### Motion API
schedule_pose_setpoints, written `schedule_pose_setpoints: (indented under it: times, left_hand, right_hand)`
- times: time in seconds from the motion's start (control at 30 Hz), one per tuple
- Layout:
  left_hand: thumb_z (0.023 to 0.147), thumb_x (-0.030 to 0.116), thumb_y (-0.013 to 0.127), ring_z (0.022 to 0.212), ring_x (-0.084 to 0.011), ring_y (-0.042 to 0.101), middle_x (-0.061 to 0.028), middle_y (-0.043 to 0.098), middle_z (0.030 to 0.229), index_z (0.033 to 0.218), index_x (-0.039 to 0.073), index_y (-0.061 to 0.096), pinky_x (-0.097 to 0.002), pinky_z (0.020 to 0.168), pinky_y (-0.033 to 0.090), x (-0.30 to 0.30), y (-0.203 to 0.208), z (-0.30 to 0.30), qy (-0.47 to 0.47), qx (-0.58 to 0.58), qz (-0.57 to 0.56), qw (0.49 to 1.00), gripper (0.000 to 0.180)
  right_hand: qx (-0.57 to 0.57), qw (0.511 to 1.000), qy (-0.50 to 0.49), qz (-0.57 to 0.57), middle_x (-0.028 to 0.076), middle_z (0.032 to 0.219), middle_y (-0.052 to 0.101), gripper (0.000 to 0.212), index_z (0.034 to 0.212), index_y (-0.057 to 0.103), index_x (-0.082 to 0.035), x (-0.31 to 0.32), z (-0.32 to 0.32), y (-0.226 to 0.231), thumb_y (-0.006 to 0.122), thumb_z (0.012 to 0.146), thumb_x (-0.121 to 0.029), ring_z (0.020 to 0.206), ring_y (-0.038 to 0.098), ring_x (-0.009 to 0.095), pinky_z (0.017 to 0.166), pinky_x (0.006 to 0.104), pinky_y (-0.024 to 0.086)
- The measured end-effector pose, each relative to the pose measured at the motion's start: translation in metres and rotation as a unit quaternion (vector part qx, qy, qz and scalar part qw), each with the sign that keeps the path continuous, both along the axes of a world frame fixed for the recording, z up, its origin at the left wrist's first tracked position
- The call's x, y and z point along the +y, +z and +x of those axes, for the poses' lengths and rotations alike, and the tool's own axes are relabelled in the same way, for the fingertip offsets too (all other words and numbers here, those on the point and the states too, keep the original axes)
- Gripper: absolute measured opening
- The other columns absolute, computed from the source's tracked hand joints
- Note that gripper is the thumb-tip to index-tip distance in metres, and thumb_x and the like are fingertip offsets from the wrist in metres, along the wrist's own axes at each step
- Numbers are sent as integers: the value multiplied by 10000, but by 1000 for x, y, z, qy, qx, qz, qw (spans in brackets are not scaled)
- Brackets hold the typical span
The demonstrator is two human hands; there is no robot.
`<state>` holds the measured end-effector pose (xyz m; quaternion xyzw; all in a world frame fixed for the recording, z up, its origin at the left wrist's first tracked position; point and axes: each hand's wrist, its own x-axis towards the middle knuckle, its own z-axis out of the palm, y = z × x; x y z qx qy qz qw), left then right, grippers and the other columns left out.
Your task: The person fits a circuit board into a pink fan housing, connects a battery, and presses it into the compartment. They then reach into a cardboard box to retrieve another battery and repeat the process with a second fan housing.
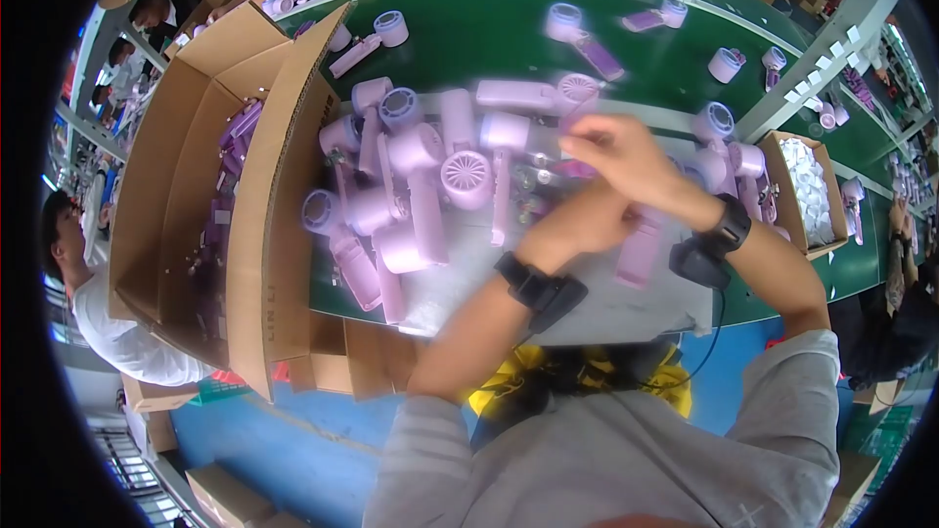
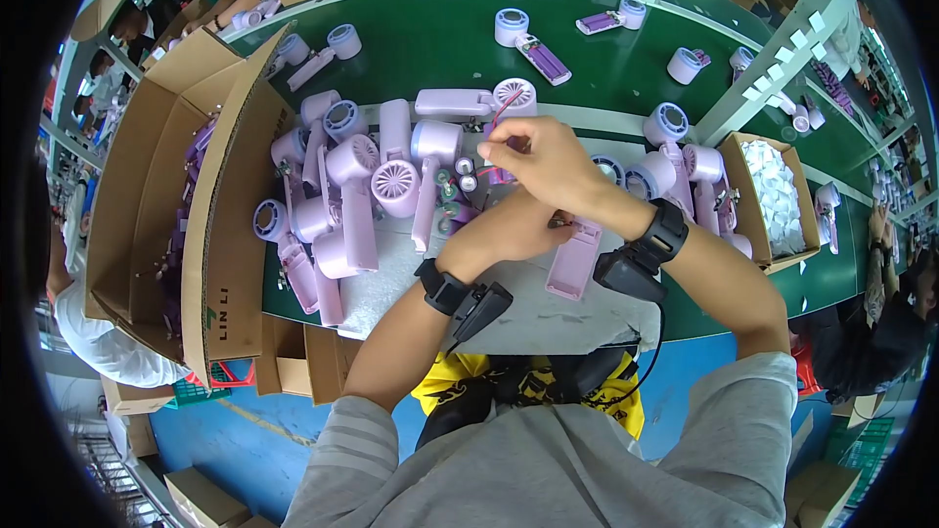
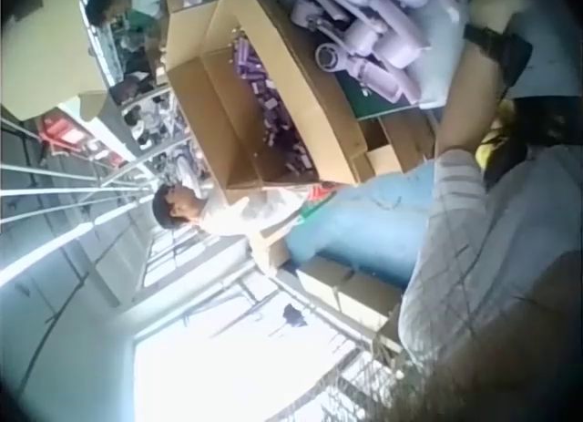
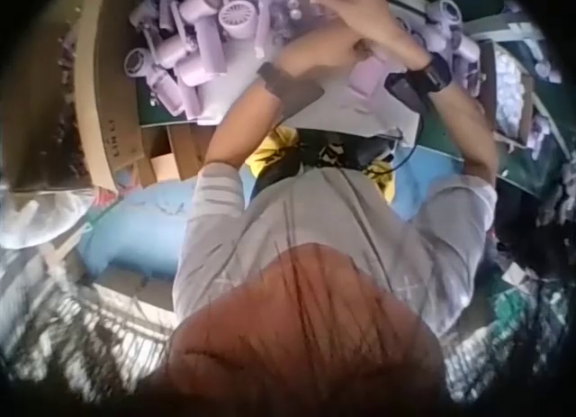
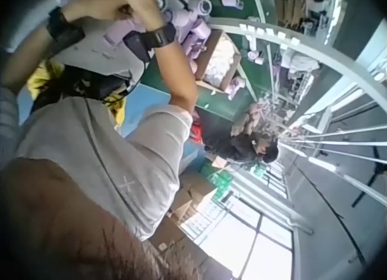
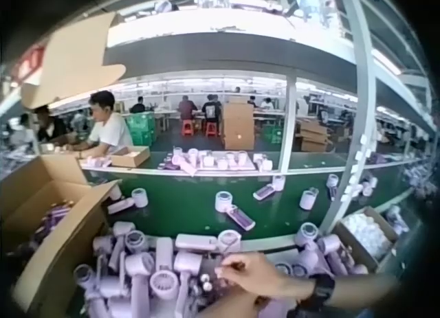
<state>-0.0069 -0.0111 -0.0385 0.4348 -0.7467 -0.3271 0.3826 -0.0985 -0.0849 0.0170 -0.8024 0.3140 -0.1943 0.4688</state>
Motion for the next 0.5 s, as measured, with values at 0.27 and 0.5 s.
schedule_pose_setpoints:
  times: [0.27,0.5]
  left_hand:
    - [769,127,707,751,-299,639,-143,663,803,847,-6,613,-384,675,483,-5,7,7,-20,-68,83,994,181]
    - [754,143,726,741,-280,619,-128,650,815,772,13,597,-370,642,467,-2,10,7,-3,-73,98,993,184]
  right_hand:
    - [-208,973,-76,71,37,878,626,225,992,571,-9,4,-24,24,721,829,-41,772,635,114,661,257,506]
    - [-166,975,-87,122,11,1005,557,246,1060,549,-56,-7,-72,13,683,860,-9,880,608,106,780,252,537]
